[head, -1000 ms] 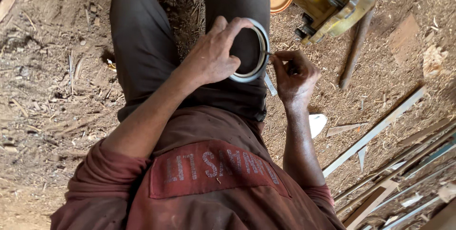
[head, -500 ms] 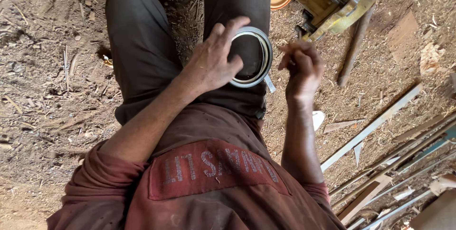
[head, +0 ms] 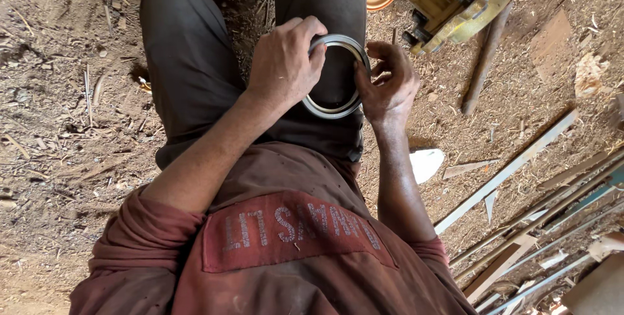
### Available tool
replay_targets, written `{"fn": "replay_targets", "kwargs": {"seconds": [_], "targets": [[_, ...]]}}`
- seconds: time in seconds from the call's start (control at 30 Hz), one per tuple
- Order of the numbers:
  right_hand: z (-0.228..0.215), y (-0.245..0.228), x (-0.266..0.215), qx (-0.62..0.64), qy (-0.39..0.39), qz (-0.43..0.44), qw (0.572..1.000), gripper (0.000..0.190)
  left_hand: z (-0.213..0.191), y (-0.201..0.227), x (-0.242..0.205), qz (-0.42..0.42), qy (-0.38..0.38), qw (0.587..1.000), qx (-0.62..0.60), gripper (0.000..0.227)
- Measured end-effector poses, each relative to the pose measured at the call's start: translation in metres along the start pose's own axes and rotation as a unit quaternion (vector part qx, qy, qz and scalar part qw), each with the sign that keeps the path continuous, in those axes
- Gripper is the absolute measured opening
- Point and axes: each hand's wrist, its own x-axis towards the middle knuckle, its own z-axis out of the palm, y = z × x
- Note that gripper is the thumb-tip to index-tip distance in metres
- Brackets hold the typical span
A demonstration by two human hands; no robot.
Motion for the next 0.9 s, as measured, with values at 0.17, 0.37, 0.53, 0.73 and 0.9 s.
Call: {"fn": "replay_targets", "kwargs": {"seconds": [0.17,0.37,0.53,0.73,0.9], "targets": [[0.009,0.007,0.001,-0.017,0.023,-0.023,0.999,0.009,0.013,-0.008,0.010,0.057,0.036,0.996,0.052,0.020],[0.001,0.014,0.005,0.109,-0.047,0.073,0.990,0.012,0.029,-0.015,0.019,0.064,0.036,0.996,0.057,0.025],[-0.008,0.016,0.007,0.151,-0.106,0.091,0.979,0.030,0.033,-0.014,0.013,0.140,0.054,0.986,0.075,0.011],[-0.017,0.013,0.003,0.199,-0.133,0.098,0.966,0.036,0.040,-0.016,0.006,0.252,0.071,0.947,0.186,0.010],[-0.022,0.010,0.005,0.228,-0.142,0.114,0.957,0.038,0.048,-0.014,0.008,0.283,0.038,0.930,0.233,0.012]]}}
